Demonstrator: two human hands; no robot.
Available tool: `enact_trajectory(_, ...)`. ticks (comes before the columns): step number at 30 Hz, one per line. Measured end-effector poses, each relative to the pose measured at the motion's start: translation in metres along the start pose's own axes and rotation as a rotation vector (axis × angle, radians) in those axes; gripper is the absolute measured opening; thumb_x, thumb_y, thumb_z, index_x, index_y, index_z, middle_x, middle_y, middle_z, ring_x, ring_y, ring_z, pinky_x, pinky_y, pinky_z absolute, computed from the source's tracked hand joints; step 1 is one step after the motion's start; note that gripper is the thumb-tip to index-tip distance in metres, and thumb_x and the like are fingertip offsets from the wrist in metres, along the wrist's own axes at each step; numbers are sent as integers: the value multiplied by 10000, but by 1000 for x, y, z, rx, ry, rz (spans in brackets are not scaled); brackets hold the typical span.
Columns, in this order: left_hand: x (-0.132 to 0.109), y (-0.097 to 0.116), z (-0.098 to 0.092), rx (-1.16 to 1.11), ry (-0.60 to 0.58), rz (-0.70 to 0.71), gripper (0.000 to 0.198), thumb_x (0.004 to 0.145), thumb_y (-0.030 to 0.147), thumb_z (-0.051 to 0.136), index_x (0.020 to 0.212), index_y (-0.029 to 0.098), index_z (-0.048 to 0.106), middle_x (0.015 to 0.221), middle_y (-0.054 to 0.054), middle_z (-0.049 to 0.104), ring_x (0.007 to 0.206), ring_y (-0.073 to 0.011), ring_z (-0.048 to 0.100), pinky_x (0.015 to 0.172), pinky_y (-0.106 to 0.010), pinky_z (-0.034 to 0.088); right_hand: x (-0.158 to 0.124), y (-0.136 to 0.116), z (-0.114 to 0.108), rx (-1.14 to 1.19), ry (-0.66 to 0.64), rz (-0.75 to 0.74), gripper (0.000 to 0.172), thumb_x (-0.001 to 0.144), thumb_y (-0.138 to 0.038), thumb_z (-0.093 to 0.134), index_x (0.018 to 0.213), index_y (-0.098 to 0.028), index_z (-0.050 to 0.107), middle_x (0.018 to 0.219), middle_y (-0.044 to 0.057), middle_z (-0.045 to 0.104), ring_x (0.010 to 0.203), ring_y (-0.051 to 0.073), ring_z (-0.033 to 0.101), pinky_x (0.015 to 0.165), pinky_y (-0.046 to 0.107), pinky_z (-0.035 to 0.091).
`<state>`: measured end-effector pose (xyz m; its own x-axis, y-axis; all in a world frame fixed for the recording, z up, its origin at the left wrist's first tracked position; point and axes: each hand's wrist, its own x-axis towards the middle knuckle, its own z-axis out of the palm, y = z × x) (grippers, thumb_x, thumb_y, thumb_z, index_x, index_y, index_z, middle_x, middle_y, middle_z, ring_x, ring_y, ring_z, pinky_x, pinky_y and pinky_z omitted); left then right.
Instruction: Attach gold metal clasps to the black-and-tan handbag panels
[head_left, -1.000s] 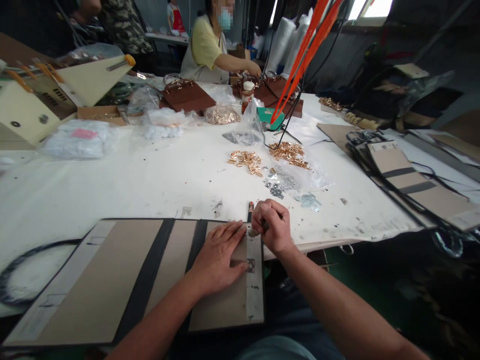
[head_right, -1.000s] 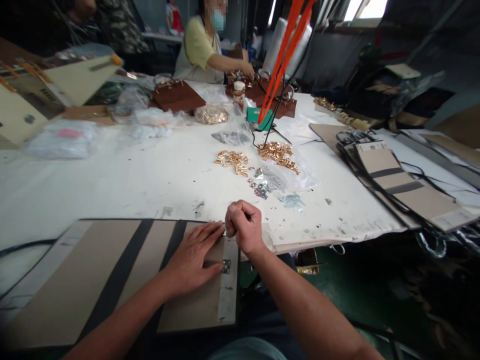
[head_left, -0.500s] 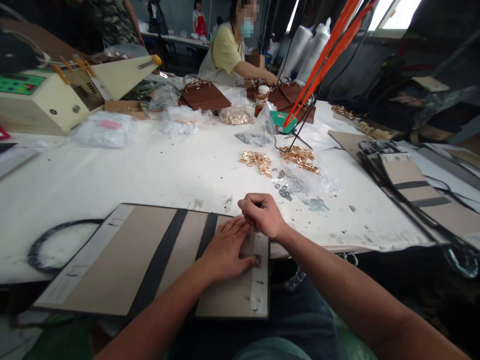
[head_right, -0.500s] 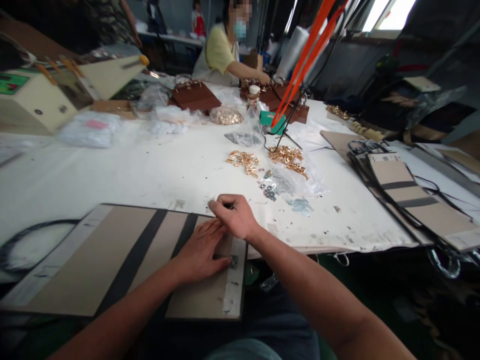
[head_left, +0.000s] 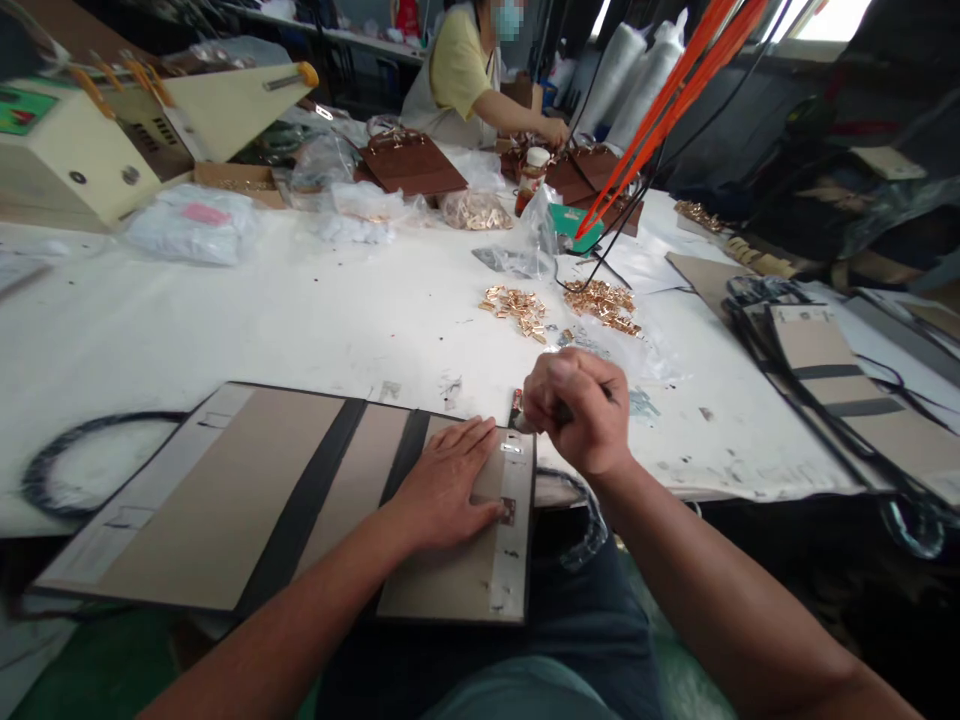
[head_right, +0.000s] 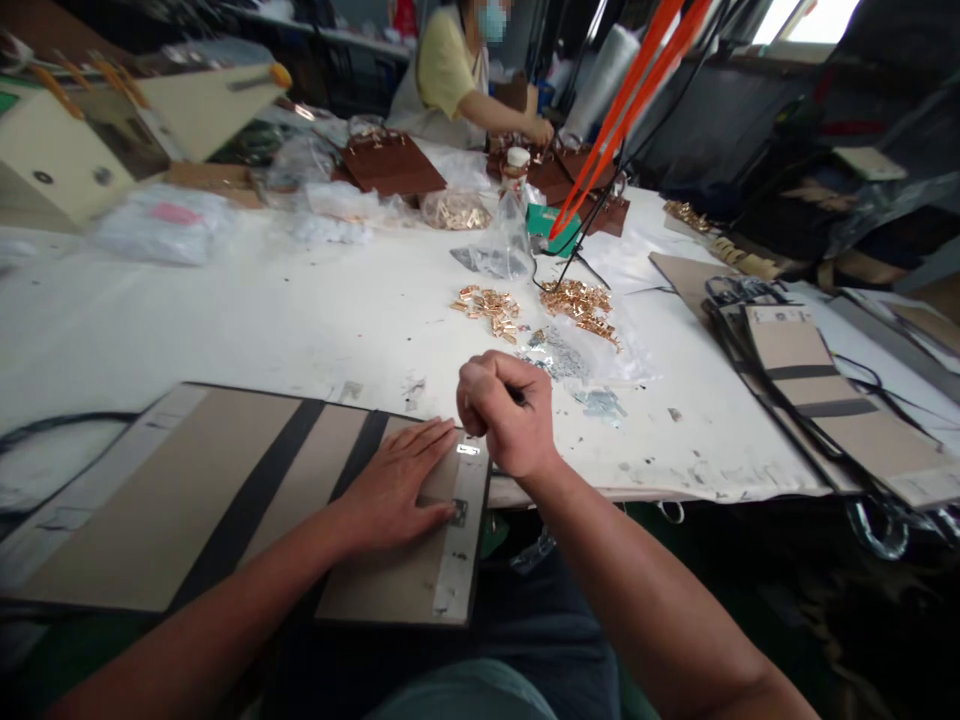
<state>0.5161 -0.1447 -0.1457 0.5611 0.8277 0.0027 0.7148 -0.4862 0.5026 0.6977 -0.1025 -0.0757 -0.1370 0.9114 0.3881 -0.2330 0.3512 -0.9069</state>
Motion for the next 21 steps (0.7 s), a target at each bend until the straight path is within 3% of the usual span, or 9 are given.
enact_trajectory(6, 2, 2, -3, 26, -47, -5, 911, 840, 496, 752, 1601, 129, 413, 1713, -168, 361, 1604, -350, 289, 1308, -547, 245, -7, 14, -7, 39, 43, 94, 489, 967, -425, 701, 583, -231, 466, 499, -50, 467, 413, 105, 393, 424, 264, 317)
enact_trajectory(9, 2, 3, -2, 39, -26, -10, 912, 844, 502, 751, 1608, 144, 405, 1714, -162, 360, 1600, -349, 297, 1306, -551, 249, -9, 18, -8, 43, 25, 50, 472, 969, -428, 694, 591, -230, 491, 520, -38, 497, 441, 115, 420, 451, 273, 345)
enact_trajectory(16, 5, -3, -2, 20, 21, 48, 892, 817, 472, 793, 1582, 175, 443, 1677, -187, 416, 1576, -376, 341, 1285, -589, 291, -11, 24, -4, -46, -10, 119, 432, 949, -365, 668, 598, -233, 453, 486, -59, 474, 443, 111, 400, 469, 269, 333)
enact_trajectory(21, -8, 4, -8, 53, 170, 107, 777, 855, 379, 770, 1545, 172, 476, 1664, -186, 422, 1568, -360, 345, 1283, -569, 320, -11, 18, -3, -110, -1, 130, 425, 941, -374, 650, 596, -233, 444, 470, -65, 463, 453, 107, 397, 485, 260, 331)
